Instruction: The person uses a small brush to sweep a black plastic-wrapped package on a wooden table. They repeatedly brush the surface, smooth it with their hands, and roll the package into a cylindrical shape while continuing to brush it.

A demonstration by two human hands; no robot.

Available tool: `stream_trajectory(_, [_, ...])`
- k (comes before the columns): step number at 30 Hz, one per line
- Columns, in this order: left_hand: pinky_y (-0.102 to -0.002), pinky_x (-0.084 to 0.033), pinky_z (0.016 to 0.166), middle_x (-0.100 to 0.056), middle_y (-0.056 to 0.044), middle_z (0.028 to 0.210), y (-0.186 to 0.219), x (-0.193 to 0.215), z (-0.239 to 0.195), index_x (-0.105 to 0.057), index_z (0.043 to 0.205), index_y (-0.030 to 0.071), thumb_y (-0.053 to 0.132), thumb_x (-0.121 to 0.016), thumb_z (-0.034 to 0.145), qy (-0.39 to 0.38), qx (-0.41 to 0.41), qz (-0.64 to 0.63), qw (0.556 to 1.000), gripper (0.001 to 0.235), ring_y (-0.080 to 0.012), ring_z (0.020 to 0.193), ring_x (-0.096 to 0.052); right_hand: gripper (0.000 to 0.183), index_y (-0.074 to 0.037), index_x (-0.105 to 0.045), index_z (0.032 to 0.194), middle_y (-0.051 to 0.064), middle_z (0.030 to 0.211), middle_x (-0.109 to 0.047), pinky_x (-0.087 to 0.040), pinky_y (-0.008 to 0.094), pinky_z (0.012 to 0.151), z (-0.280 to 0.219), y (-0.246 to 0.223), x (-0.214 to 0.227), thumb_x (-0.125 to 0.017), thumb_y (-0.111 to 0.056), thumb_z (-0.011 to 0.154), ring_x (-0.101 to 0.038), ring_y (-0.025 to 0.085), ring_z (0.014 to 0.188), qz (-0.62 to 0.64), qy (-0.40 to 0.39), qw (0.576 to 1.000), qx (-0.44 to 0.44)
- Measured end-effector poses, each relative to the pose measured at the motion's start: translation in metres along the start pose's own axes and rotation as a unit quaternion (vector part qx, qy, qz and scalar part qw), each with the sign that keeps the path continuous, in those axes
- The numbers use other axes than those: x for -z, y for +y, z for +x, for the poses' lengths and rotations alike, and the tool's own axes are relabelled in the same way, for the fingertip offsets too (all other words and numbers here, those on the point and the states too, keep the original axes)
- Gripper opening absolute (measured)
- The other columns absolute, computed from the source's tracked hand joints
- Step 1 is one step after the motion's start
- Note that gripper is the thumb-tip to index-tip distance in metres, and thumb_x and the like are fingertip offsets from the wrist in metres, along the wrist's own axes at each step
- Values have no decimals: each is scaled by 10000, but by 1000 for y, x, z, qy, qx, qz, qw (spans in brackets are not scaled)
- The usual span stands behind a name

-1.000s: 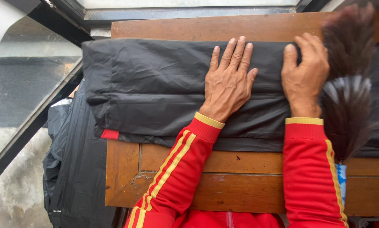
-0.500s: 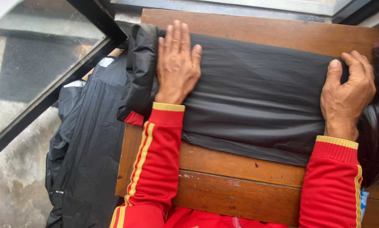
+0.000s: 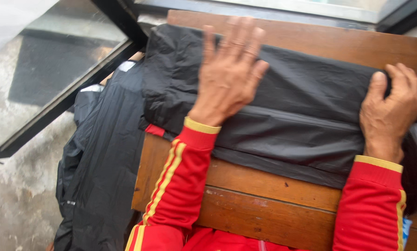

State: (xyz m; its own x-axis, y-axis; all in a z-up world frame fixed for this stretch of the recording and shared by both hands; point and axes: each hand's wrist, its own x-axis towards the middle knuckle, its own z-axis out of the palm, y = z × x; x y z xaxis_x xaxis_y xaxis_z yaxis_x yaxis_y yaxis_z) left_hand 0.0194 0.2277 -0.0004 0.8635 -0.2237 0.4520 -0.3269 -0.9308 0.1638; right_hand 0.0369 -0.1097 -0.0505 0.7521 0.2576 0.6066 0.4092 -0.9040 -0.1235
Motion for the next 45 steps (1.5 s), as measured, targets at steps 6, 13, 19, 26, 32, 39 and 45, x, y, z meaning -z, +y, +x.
stream_trajectory(6, [-525,-174,1185,-382,-75,1495,10,-41,-19,-441,1428,146,463,-520,988,-10,30,26,999,548,-240,1417,-306,393,280,-506,1331,453,1281,-551,-373,522,967,15,-58,20,-408,-71,1184,-509,553,1159,25,-91,992,-86])
stream_trajectory(13, [-503,-196,1194,-421,-40,1482,9,-42,-21,-463,1409,167,452,-467,976,11,43,19,999,519,-209,1408,-357,567,137,-381,1444,327,1494,-311,-119,634,1058,59,-184,-8,-329,-307,1094,-224,469,1378,92,-186,977,-57])
stream_trajectory(19, [-455,-219,1202,-423,-59,1484,-13,-46,-25,-455,1410,103,311,-381,964,21,54,1,998,497,-202,1412,-371,801,61,-376,1473,220,1529,-311,-50,629,1055,48,-204,-40,-153,-566,1028,-215,363,1404,41,-192,976,-97])
stream_trajectory(26, [-542,-99,1165,-204,31,1574,-93,-29,-44,-241,1511,251,577,-305,1010,-113,209,102,966,601,-166,1463,-204,783,76,-384,1475,243,1519,-329,-102,650,1049,50,-206,-37,-197,-553,1048,-248,391,1391,15,-190,979,-72])
stream_trajectory(32, [-349,-560,912,-296,35,1552,-109,-45,-60,-369,1478,272,509,-466,1031,28,211,24,977,516,-165,1458,-305,759,88,-374,1477,254,1516,-321,-114,658,1045,50,-209,-35,-229,-528,1058,-253,407,1384,7,-194,979,-63])
stream_trajectory(39, [-301,-575,766,-264,-24,1562,-105,-44,-59,-367,1490,222,446,-409,1056,27,215,53,975,490,-187,1463,-287,771,78,-324,1487,247,1536,-245,-49,687,1046,53,-212,-32,-248,-542,1034,-186,399,1412,23,-218,972,-80])
stream_trajectory(45, [-352,-575,747,-278,-29,1553,-102,-38,-56,-388,1477,212,441,-414,1038,16,218,66,974,497,-183,1452,-293,794,128,-316,1479,277,1538,-280,37,581,1084,73,-276,-42,-287,-542,1054,-146,370,1423,67,-170,983,14])
